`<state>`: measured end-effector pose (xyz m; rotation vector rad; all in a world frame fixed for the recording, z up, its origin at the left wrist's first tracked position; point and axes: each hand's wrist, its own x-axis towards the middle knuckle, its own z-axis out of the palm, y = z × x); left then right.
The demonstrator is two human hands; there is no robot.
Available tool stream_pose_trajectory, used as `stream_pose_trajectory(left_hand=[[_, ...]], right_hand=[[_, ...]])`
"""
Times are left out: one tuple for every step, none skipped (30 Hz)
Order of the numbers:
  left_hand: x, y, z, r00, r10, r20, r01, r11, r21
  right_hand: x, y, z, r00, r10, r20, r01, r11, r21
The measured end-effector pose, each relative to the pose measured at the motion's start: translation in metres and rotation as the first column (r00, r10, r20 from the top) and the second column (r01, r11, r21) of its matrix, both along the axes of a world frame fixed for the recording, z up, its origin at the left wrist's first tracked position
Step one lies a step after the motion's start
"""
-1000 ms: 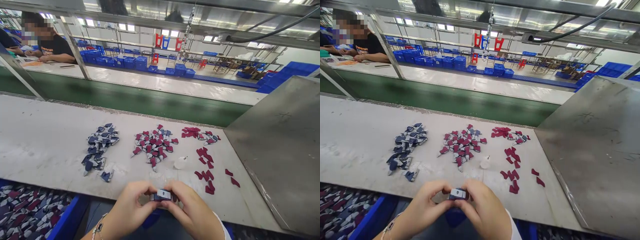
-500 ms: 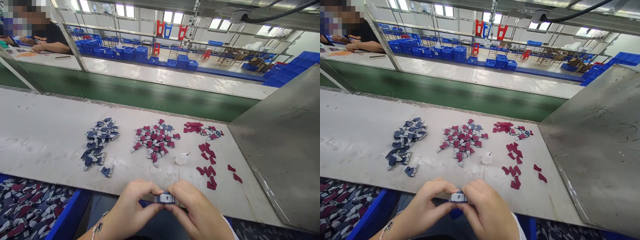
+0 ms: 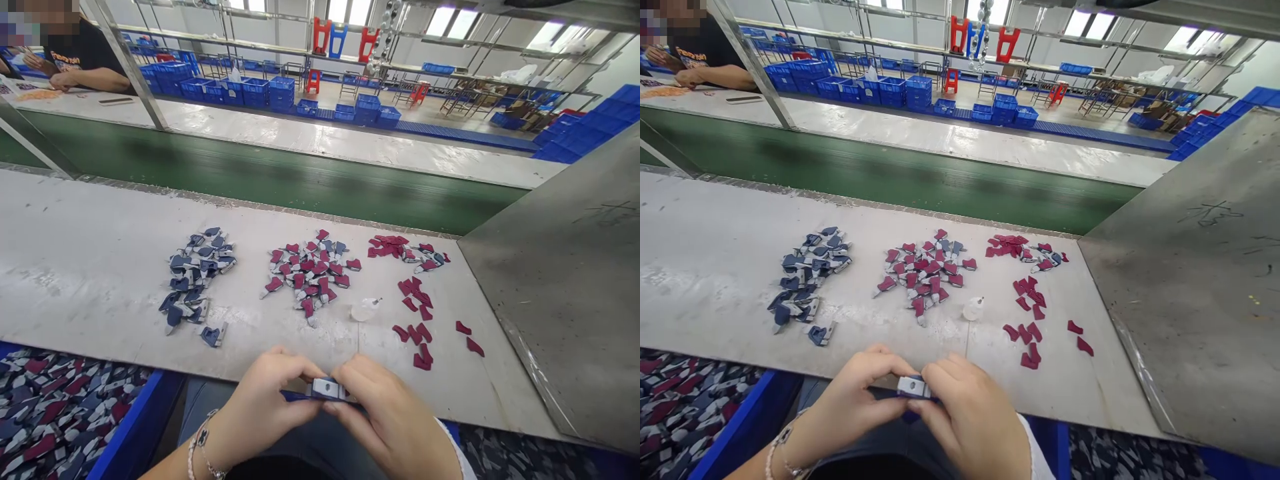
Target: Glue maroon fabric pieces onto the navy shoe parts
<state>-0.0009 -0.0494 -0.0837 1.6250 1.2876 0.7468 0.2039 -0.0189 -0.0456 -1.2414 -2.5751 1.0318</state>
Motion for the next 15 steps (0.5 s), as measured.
stream_pose_trajectory(left_hand=[[0.0004,0.0006,0.0001,1.0,0.012,-0.005,-0.012,1.0,-0.002],[0.0008,0.0009,-0.0001,1.0,0.03,0.009,-0.029,0.999,-0.019],[0.0012,0.001,-0.0004,0.998,0.049,0.038,-0.047,0.998,-0.045],[0.0016,0.0007,-0.001,0.995,0.066,0.072,-0.061,0.996,-0.072],[0.002,0.0001,-0.0016,0.992,0.075,0.103,-0.065,0.994,-0.092],[0.0025,-0.0009,-0.0023,0.989,0.075,0.125,-0.063,0.993,-0.099],[0.0031,-0.0022,-0.0029,0.988,0.069,0.137,-0.057,0.994,-0.09],[0.0037,-0.0037,-0.0035,0.988,0.06,0.139,-0.051,0.996,-0.069],[0.0043,-0.0052,-0.0039,0.989,0.055,0.134,-0.049,0.998,-0.045],[0.0049,-0.0066,-0.0041,0.99,0.055,0.13,-0.052,0.998,-0.028],[0.0054,-0.0075,-0.0043,0.99,0.066,0.126,-0.064,0.998,-0.02],[0.0058,-0.0076,-0.0043,0.989,0.087,0.12,-0.085,0.996,-0.025],[0.0058,-0.0065,-0.0043,0.987,0.114,0.112,-0.111,0.993,-0.038],[0.0054,-0.0041,-0.0043,0.983,0.144,0.11,-0.138,0.989,-0.061],[0.0043,-0.0001,-0.0044,0.978,0.171,0.12,-0.161,0.983,-0.089]], right_hand=[[-0.001,-0.0004,-0.0005,1.0,-0.012,0.006,0.012,1.0,-0.003],[-0.0018,-0.0009,-0.0005,1.0,-0.022,0.01,0.022,1.0,-0.006],[-0.0024,-0.0013,0.0,1.0,-0.024,0.009,0.024,1.0,-0.008],[-0.0028,-0.0017,0.001,1.0,-0.013,0.001,0.013,1.0,-0.004],[-0.0029,-0.0021,0.0023,1.0,0.007,-0.013,-0.007,1.0,0.005],[-0.003,-0.0023,0.0037,0.999,0.036,-0.031,-0.036,0.999,0.017],[-0.0031,-0.0025,0.0049,0.997,0.065,-0.051,-0.064,0.997,0.034],[-0.0034,-0.0025,0.0057,0.994,0.09,-0.069,-0.086,0.995,0.049],[-0.004,-0.0023,0.0061,0.992,0.103,-0.079,-0.098,0.993,0.06],[-0.0049,-0.0018,0.006,0.992,0.103,-0.079,-0.098,0.993,0.066],[-0.0061,-0.0009,0.0056,0.993,0.097,-0.066,-0.093,0.994,0.064],[-0.0074,0.0004,0.0053,0.996,0.082,-0.042,-0.08,0.995,0.058],[-0.0084,0.002,0.0052,0.998,0.06,-0.015,-0.059,0.997,0.051],[-0.0089,0.0038,0.0059,1.0,0.027,0.008,-0.028,0.999,0.047],[-0.0083,0.0054,0.0073,1.0,-0.013,0.013,0.012,0.999,0.049]])
